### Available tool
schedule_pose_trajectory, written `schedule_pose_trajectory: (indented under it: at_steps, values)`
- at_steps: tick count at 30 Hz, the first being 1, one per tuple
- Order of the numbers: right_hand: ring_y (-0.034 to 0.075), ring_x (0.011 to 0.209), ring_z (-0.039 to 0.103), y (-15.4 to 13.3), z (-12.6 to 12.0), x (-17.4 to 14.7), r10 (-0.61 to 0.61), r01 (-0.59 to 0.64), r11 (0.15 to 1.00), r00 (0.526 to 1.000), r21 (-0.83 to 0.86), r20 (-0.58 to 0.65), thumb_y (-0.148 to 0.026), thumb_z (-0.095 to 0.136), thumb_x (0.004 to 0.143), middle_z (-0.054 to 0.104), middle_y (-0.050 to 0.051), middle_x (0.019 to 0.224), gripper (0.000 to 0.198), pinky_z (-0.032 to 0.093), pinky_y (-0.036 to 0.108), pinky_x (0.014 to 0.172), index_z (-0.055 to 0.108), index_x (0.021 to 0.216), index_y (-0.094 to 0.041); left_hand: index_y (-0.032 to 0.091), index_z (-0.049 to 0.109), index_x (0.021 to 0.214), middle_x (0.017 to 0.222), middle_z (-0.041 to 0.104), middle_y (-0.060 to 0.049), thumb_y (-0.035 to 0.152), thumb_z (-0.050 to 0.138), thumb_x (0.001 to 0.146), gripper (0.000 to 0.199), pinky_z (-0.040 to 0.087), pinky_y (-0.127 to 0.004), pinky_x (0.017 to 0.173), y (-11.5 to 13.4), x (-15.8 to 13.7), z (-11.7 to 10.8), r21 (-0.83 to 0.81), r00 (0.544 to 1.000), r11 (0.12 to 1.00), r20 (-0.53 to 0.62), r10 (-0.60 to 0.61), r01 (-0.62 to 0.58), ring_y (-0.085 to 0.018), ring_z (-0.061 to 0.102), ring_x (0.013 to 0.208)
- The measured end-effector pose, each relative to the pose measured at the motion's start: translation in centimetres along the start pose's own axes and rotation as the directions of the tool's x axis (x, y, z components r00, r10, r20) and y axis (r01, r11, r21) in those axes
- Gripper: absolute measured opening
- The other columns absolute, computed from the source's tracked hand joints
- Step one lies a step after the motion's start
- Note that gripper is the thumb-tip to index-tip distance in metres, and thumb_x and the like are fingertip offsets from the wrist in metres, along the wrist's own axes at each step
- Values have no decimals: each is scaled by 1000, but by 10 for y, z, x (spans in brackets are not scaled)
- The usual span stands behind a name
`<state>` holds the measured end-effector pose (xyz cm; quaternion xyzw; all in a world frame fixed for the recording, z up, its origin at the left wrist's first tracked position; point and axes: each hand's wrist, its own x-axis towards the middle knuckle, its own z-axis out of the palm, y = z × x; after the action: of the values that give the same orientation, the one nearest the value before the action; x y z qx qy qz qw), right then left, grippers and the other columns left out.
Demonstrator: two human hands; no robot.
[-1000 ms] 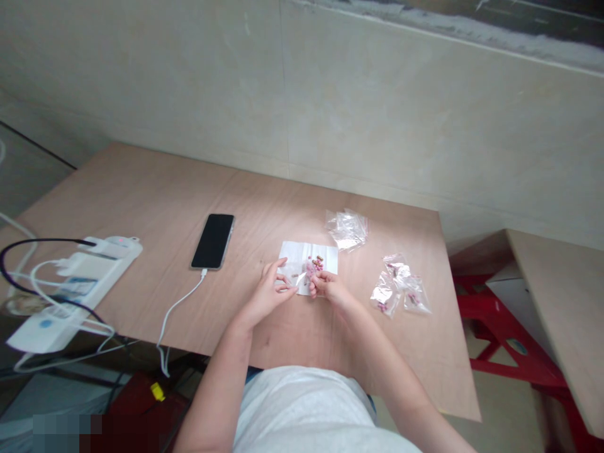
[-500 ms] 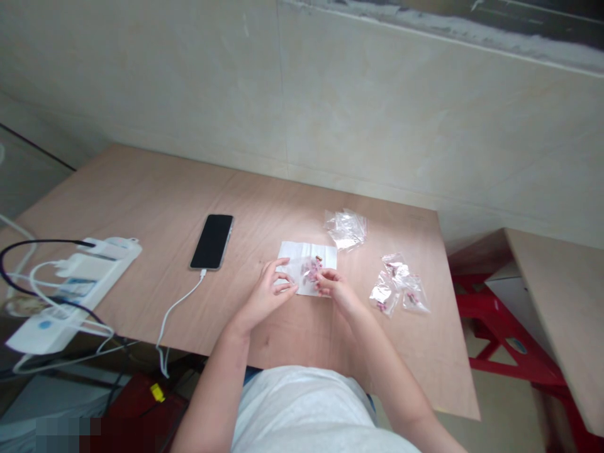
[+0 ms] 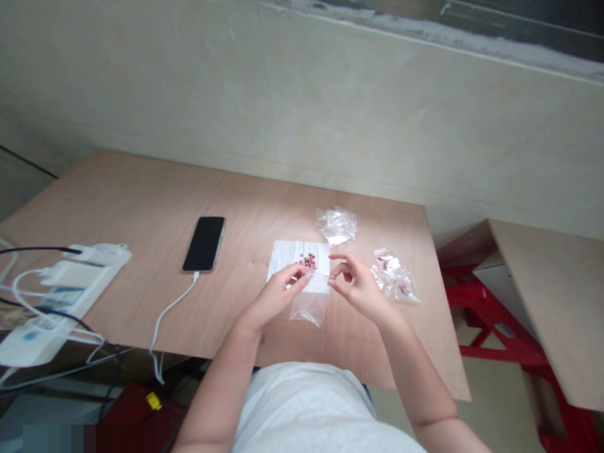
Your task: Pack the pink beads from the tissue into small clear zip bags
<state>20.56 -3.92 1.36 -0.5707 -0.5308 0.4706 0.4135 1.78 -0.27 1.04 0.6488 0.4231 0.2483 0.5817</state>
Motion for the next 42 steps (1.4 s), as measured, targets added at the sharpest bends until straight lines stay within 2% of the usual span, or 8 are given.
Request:
schedule_pose_trajectory:
  at_steps: [3, 7, 16, 21, 25, 31, 38, 42]
  values:
    - [11, 56, 44, 3, 6, -2, 89, -80, 986, 994, 148, -58, -28, 63, 64, 59, 0, 68, 32, 34, 25, 56, 55, 94, -20, 14, 56, 80, 71, 51, 1, 34, 46, 81, 22, 39, -21, 60, 5, 3, 4, -52, 1000, 999, -1, 2, -2, -9, 48, 63]
    - [13, 61, 49, 12, 14, -5, 218, -179, 939, 971, 295, -103, -38, 62, 66, 59, 2, 69, 23, 36, 26, 59, 59, 73, -17, 14, 54, 78, 72, 50, 1, 32, 48, 80, 19, 39, -21, 60, 6, 1, 4, -157, 1000, 988, -11, 10, -12, -9, 47, 63]
    - [12, 61, 49, 1, 24, -10, 161, -105, 936, 977, 335, -143, -38, 61, 68, 55, -1, 65, 21, 37, 25, 62, 54, 68, -18, 13, 52, 67, 58, 45, 4, 29, 53, 75, 18, 34, -19, 54, 3, -3, 5, -157, 997, 988, -73, -15, 3, -7, 42, 55]
    - [15, 72, 53, -8, 26, -11, 157, -139, 924, 987, 355, -22, -42, 57, 70, 60, 1, 77, 23, 39, 26, 67, 57, 77, -20, 14, 50, 67, 58, 44, 4, 30, 52, 75, 19, 34, -20, 56, 5, -3, 5, -139, 991, 990, -133, 0, -19, -8, 42, 57]
    - [17, 76, 55, -6, 31, -10, 148, -135, 919, 989, 370, -7, -41, 62, 66, 61, 3, 77, 24, 40, 28, 72, 59, 76, -19, 14, 49, 68, 62, 44, 3, 31, 50, 77, 19, 35, -21, 58, 8, -5, 7, -132, 998, 991, -69, 10, -19, -9, 43, 61]
    - [14, 66, 52, -5, 32, -10, 138, -117, 942, 989, 313, -46, -36, 64, 64, 59, 1, 67, 20, 39, 26, 64, 58, 68, -18, 14, 47, 70, 61, 39, 4, 33, 43, 81, 22, 32, -20, 54, 9, -6, 12, -123, 992, 992, 126, -9, 24, -9, 38, 57]
    - [14, 67, 54, -6, 28, -10, 212, -206, 892, 977, 401, 31, -39, 65, 64, 61, 2, 69, 23, 40, 27, 67, 59, 69, -17, 14, 50, 69, 65, 42, 2, 32, 44, 79, 22, 31, -22, 60, 6, -4, 7, -78, 997, 996, 56, 51, -46, -10, 40, 63]
    - [12, 63, 52, -5, 26, -11, 219, -210, 873, 975, 440, 30, -39, 65, 63, 58, 0, 64, 24, 39, 25, 63, 56, 65, -17, 14, 46, 66, 61, 38, 4, 35, 43, 79, 25, 29, -21, 55, 6, -6, 7, -135, 990, 990, 141, -19, 38, -9, 36, 58]
